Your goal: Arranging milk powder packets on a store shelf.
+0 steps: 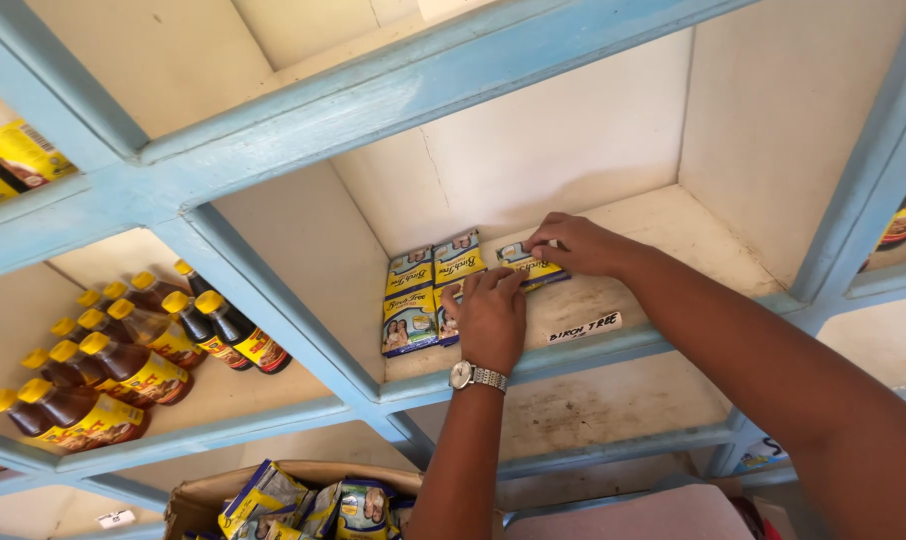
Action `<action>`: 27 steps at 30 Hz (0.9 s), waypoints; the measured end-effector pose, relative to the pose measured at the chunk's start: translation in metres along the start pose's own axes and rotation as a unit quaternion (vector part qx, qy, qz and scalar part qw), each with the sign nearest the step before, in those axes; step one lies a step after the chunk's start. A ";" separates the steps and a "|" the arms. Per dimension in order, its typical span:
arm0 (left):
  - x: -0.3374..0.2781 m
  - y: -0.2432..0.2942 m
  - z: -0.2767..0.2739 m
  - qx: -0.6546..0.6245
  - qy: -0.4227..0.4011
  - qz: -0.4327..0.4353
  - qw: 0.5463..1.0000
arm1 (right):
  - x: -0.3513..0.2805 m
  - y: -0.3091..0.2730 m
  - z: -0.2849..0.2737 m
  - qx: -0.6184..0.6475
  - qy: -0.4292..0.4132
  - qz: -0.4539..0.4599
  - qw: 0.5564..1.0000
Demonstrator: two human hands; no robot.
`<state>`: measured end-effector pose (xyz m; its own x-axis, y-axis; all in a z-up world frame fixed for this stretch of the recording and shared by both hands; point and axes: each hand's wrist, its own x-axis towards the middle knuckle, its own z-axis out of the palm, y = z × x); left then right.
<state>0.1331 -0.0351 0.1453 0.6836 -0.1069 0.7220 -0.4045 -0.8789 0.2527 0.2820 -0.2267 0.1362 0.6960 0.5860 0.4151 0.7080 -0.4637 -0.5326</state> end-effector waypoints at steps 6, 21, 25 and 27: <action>0.000 -0.003 0.004 0.019 0.001 -0.007 1.000 | -0.004 -0.024 -0.004 0.037 0.012 0.033 0.999; 0.002 0.002 -0.003 0.005 -0.026 0.015 1.000 | -0.002 0.008 0.009 0.050 0.004 -0.038 0.998; -0.002 0.000 -0.002 -0.017 -0.019 -0.009 1.000 | -0.006 -0.022 -0.005 0.007 0.031 0.002 1.000; -0.003 -0.001 0.000 -0.021 -0.024 -0.016 0.999 | -0.005 -0.024 -0.007 0.026 -0.022 0.057 0.998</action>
<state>0.1320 -0.0336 0.1429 0.7241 -0.1016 0.6822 -0.4058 -0.8625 0.3023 0.2622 -0.2238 0.1519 0.7648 0.5609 0.3169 0.6164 -0.4940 -0.6132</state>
